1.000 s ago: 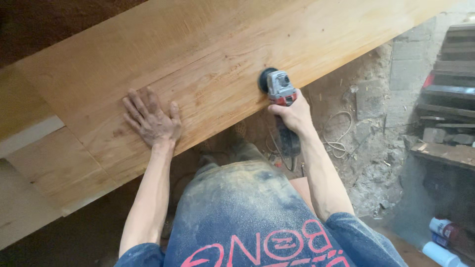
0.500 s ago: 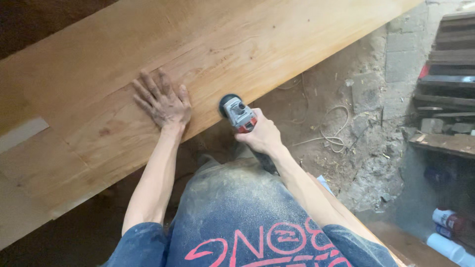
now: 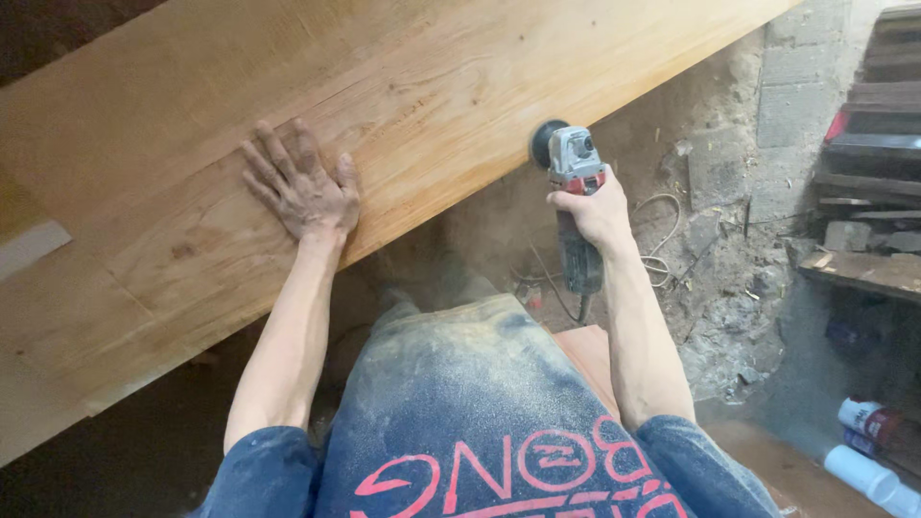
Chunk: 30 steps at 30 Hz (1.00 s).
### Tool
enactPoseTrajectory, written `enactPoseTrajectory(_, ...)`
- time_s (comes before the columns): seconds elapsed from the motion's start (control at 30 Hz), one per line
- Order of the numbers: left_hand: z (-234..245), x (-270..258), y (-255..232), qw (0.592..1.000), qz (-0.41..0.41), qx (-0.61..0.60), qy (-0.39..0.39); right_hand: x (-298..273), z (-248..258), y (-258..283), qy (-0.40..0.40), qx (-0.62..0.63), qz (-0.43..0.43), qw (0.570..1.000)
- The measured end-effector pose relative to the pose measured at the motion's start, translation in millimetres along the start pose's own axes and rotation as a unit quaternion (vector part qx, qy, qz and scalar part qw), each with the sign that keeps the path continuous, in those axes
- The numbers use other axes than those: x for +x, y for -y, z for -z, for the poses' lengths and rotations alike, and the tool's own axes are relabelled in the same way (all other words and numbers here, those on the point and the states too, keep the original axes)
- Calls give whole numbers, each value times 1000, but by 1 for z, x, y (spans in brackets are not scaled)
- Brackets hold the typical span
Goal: The person uses an orbital sander to smooth the surface of a large wooden plank. They move the sander back and forth along the length of the plank while holding it steady with the other hand.
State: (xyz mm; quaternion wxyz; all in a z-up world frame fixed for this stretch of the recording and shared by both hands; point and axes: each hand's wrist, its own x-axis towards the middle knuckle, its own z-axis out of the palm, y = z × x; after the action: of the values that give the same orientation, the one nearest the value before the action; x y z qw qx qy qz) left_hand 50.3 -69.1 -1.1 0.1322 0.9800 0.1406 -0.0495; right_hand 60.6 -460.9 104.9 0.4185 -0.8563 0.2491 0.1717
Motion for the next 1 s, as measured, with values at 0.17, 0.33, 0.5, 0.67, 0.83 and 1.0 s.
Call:
enactPoseTrajectory(0.17,-8,1,0,996,-30,22,-78,-23,-27,17,15,-6,16,1000)
enactPoseTrajectory(0.33,-13,1,4,999,-16,12,-48,-73,-82,55,103,-150,14,983)
enactPoseTrajectory(0.5,-8,1,3,999,-16,-9,-39,-70,-93,74,126,-176,17,976)
enactPoseTrajectory(0.67,-8,-1,2,996,-28,-14,-82,-17,-49,51,36,-69,33,996)
enactPoseTrajectory(0.83,-8,1,-2,996,-26,-31,-82,6,-28,42,40,46,33,998)
enactPoseTrajectory(1.0,-11,1,2,994,-46,-38,-95,-36,-87,69,43,-78,58,994)
